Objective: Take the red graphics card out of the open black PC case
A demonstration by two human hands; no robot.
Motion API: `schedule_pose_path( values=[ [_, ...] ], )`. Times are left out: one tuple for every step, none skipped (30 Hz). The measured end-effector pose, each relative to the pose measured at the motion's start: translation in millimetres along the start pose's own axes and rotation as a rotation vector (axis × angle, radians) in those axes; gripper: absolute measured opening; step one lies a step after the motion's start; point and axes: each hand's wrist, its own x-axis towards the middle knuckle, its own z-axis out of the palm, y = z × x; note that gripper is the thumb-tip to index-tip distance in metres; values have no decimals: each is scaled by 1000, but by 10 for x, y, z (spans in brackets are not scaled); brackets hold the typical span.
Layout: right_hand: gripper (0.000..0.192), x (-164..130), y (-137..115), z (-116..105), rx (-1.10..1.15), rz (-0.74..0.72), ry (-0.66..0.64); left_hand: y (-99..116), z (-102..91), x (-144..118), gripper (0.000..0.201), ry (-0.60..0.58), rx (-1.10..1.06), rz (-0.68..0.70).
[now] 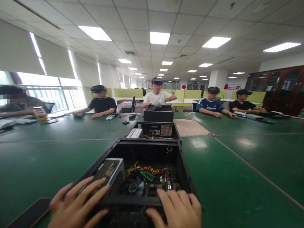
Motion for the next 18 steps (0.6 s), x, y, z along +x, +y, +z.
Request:
schedule_pose_path(
  values=[
    [34, 200, 20, 127, 21, 42, -10, -4, 89, 253, 44, 11, -4, -3],
    [31, 396, 72, 254, 30, 75, -33, 8, 189, 504, 40, 12, -16, -14],
    [30, 583, 153, 381, 29, 100, -58, 33, 296, 745, 38, 11, -31, -31],
    [29, 754, 257, 507, 21, 117, -76, 64, 408, 970, 37, 10, -46, -47],
    [30, 908, 375, 633, 12, 125, -88, 95, 522, 1176, 37, 13, -60, -57],
    [31, 1041, 497, 756, 3, 131, -93, 123, 637, 1360, 37, 17, -72, -62],
    [32, 1155, 616, 877, -7, 138, -92, 142, 749, 1522, 37, 19, -80, -62],
    [33, 1250, 726, 992, -17, 145, -89, 152, 855, 1662, 37, 20, -86, -60],
    [34, 1330, 820, 1101, -27, 152, -85, 151, 955, 1782, 38, 20, -90, -56],
    [35, 1396, 897, 1200, -36, 159, -80, 140, 1047, 1884, 38, 23, -93, -53],
    [35, 1450, 956, 1289, -43, 165, -72, 121, 1130, 1970, 38, 27, -95, -49],
    [35, 1493, 998, 1367, -48, 165, -65, 95, 1204, 2040, 38, 30, -97, -40],
    [36, 1527, 1025, 1433, -54, 159, -57, 65, 1269, 2097, 38, 33, -97, -32],
    [37, 1552, 1042, 1488, -63, 154, -46, 35, 1327, 2140, 39, 34, -94, -25],
    [38, 1571, 1050, 1533, -74, 146, -35, 6, 1377, 2172, 39, 36, -88, -20],
    [38, 1582, 1053, 1568, -87, 143, -24, -20, 1420, 2194, 39, 43, -81, -17],
    [39, 1589, 1055, 1595, -99, 144, -15, -40, 1457, 2207, 40, 54, -73, -14],
    [39, 1592, 1055, 1616, -109, 150, -10, -55, 1487, 2213, 40, 72, -66, -12]
  ],
)
